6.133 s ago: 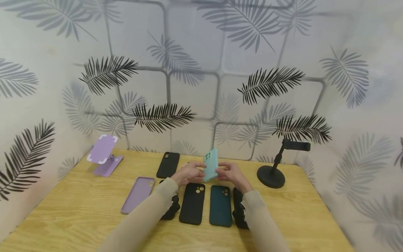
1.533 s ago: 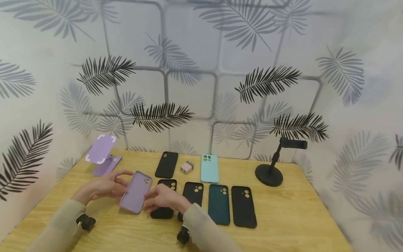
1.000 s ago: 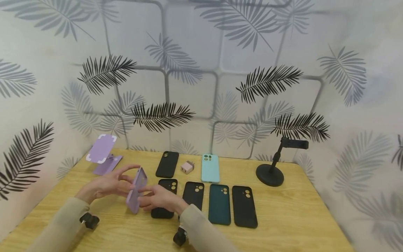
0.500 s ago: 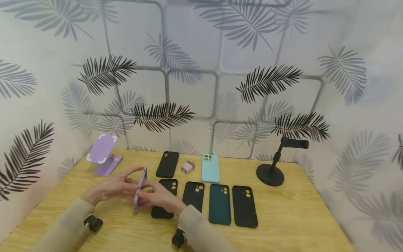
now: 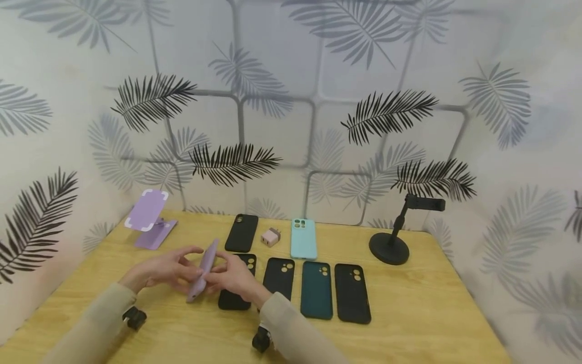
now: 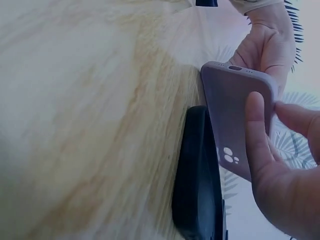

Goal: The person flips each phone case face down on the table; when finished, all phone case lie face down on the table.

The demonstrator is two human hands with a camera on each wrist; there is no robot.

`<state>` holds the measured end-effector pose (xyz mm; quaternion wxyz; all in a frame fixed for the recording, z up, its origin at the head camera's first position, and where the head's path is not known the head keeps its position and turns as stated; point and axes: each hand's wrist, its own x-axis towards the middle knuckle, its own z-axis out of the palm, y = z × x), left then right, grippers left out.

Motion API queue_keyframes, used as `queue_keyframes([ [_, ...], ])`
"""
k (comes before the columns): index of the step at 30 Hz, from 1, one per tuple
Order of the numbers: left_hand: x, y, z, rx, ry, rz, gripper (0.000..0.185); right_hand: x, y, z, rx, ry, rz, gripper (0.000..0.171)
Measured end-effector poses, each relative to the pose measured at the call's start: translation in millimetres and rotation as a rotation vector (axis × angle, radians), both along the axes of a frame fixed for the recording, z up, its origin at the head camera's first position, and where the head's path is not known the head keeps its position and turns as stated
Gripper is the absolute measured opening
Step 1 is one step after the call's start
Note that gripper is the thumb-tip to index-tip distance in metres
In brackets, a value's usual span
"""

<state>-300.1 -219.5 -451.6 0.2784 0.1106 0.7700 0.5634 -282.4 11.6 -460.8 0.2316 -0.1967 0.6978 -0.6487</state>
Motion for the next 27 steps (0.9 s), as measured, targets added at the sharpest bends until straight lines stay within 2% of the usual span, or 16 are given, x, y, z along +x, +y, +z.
queue_keyframes([
  [5,1.4,2,2.8,-0.107,0.013,0.056,0.083,1.7,2,0.1,0.039,0.015,-0.063,0.068],
  [11,5.8,-1,6.6,-0.127,0.034,0.080,0.071,3.5,0,-1.6,0.079,-0.016,-0.074,0.068],
  [19,6.4,-11,4.4,-0.132,0.037,0.098,0.060,2.2,-3,-1.1,0.131,-0.036,-0.016,0.065],
  [22,6.4,-13,4.1,-0.136,0.031,0.117,0.058,1.4,-2,-1.0,0.167,-0.030,0.014,0.061],
  [27,5.2,-17,5.1,-0.136,0.034,0.110,0.057,0.4,-1,-0.5,0.196,-0.049,0.031,0.050],
])
